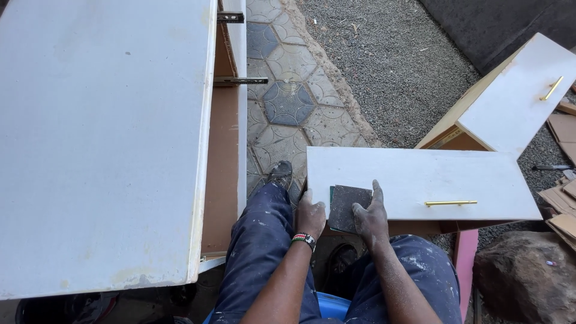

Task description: The person sits on a low stool and sands the surface of a white drawer using a sanding block. They hold the drawer steady with their left hand while moving the sanding block back and forth with their right hand to smooth the painted surface.

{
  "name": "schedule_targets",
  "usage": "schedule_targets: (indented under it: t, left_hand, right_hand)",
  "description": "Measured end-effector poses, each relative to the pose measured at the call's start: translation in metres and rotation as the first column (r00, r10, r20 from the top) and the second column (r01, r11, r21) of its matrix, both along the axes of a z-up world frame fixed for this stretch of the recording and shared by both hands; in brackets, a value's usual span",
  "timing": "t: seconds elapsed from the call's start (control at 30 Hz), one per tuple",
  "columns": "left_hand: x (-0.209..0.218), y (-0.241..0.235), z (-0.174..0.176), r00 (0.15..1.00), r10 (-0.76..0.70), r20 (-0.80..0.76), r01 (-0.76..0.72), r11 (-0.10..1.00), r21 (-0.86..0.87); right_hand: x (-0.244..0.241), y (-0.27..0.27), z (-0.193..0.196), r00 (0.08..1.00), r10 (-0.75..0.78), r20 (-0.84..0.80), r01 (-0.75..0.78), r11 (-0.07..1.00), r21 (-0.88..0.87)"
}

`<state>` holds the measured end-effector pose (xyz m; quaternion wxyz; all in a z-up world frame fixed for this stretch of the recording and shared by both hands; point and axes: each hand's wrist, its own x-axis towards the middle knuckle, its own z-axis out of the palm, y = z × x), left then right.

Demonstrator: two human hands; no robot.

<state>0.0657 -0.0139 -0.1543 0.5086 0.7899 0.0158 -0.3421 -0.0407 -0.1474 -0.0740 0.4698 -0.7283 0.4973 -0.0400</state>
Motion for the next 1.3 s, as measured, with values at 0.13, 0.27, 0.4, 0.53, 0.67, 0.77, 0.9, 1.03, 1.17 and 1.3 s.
schedule_targets:
  t: [0.13,0.27,0.4,0.53,0.67,0.77,0.9,1.03,1.17,1.3]
  left_hand:
    - [0.002,0.003,0.035,0.997,0.068,-0.03,-0.07,0.995,-0.071]
    - [0.006,0.002,0.019,0.996,0.085,-0.007,-0.086,0.995,-0.053]
    - [0.004,0.004,-0.005,0.997,0.065,0.043,-0.067,0.997,0.034]
    - [0.006,0.004,-0.039,0.994,0.023,0.102,-0.029,0.998,0.062]
    - [0.009,0.002,-0.039,0.987,-0.058,0.151,0.042,0.993,0.107]
    - [0.017,0.006,-0.031,0.993,-0.048,0.11,0.043,0.998,0.051]
    - [0.017,0.009,-0.016,0.995,0.016,0.1,-0.01,0.998,-0.063]
    - [0.003,0.001,0.075,0.998,0.051,0.023,-0.04,0.939,-0.343]
    - [0.008,0.008,0.062,0.987,0.103,-0.119,-0.144,0.897,-0.419]
    - [0.055,0.004,-0.112,0.981,0.191,-0.045,-0.192,0.981,-0.011]
  right_hand:
    - [0.001,0.018,0.033,1.0,-0.005,-0.008,0.005,1.0,0.009]
    - [0.016,0.05,0.097,0.998,0.055,-0.005,-0.055,0.998,-0.041]
    - [0.016,0.041,0.075,0.994,0.104,0.033,-0.097,0.979,-0.181]
    - [0.024,0.037,0.131,0.99,-0.016,0.142,0.062,0.943,-0.326]
    - [0.024,0.031,0.167,0.959,-0.044,0.282,0.161,0.899,-0.408]
    - [0.027,0.028,0.199,0.916,-0.035,0.401,0.228,0.866,-0.445]
    - [0.028,0.001,0.208,0.83,-0.049,0.556,0.324,0.853,-0.408]
    - [0.018,-0.005,0.159,0.825,-0.062,0.562,0.389,0.783,-0.486]
    - [0.004,0.011,0.121,0.952,0.042,0.303,0.105,0.884,-0.455]
    - [0.007,-0.008,-0.003,0.95,0.103,0.296,-0.075,0.992,-0.104]
